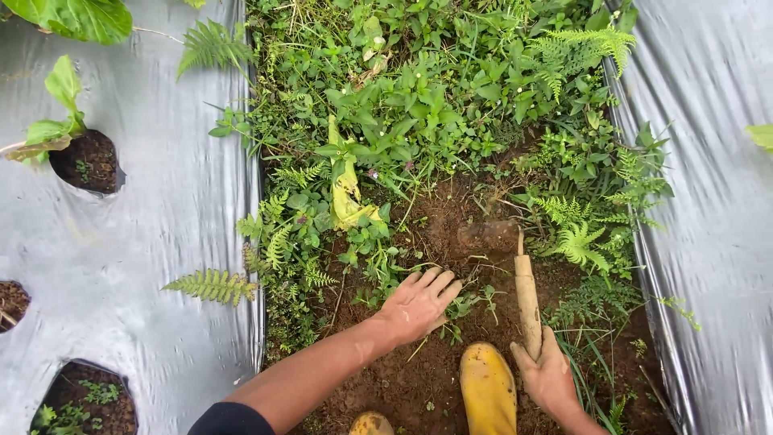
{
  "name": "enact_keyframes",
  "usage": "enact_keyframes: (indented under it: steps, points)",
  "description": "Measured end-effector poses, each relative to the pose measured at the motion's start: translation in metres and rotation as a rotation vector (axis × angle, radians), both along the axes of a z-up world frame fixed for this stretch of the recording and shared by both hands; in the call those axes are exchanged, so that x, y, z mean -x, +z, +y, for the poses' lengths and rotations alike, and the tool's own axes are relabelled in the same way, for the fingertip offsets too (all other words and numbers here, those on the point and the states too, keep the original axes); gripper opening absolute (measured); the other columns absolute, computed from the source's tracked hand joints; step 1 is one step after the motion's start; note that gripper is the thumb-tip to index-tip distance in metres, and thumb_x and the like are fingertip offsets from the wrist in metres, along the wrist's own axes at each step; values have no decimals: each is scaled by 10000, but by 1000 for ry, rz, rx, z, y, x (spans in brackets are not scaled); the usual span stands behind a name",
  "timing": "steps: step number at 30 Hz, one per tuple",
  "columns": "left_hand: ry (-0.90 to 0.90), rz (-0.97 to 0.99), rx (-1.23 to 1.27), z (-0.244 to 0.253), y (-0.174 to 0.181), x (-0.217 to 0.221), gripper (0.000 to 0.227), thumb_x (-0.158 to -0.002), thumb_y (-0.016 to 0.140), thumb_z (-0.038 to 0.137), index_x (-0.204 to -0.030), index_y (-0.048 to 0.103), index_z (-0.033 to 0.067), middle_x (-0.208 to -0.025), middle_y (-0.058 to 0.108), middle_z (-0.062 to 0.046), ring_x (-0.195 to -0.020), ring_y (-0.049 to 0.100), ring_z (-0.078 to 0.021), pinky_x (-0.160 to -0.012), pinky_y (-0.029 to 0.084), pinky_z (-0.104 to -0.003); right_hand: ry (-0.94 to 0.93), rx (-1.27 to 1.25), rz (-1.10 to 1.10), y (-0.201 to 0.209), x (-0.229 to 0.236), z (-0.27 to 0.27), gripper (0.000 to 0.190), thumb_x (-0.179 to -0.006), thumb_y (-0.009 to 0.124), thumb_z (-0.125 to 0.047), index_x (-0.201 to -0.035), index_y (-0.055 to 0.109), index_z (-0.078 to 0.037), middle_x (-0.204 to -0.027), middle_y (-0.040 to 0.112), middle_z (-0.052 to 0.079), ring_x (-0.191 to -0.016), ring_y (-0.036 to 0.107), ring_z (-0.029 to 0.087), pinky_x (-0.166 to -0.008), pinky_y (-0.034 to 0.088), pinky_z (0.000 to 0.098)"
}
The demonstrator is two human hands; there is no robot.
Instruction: Weeding a garden bed using a hand hoe and manual pulling between rows of plants.
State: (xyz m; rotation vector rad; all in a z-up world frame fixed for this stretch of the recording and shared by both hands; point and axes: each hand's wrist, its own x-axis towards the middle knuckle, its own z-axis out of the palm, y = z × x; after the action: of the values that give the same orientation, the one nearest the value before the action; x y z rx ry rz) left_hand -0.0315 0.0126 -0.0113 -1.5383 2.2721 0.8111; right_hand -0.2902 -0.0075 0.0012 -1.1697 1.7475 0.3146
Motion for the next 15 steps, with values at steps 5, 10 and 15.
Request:
enact_keyframes:
  steps: [5,10,15]
  points:
    - [-26,-42,-161,-11,26,14,939,-773,327,-264,-1598,37,79,-1667,51,-179,-1522,62,-345,-1240,110,-466,-49,20,-108,-3,-1,-2,654,-978,577,-251,-1551,291,-114,-1331,644,212,-833,755,309,-623,686,452]
    - [-210,-196,-20,0,-3,18,721,-908,470,-64,-1567,191,26,-1517,264,-155,-1379,242,-297,-1156,263,-430,110,-169,128,-17,37,49,935,-913,606,-514,-1660,94,-281,-1455,523,198,-1349,561,339,-1169,430,407]
    - [-308,-297,76,30,-25,6,746,-904,535,-81,-1582,236,9,-1224,483,-86,-1051,428,-176,-996,438,-322,168,-271,54,-4,31,45,891,-942,616,-501,-1652,98,-353,-1387,524,158,-1367,551,311,-1189,397,392]
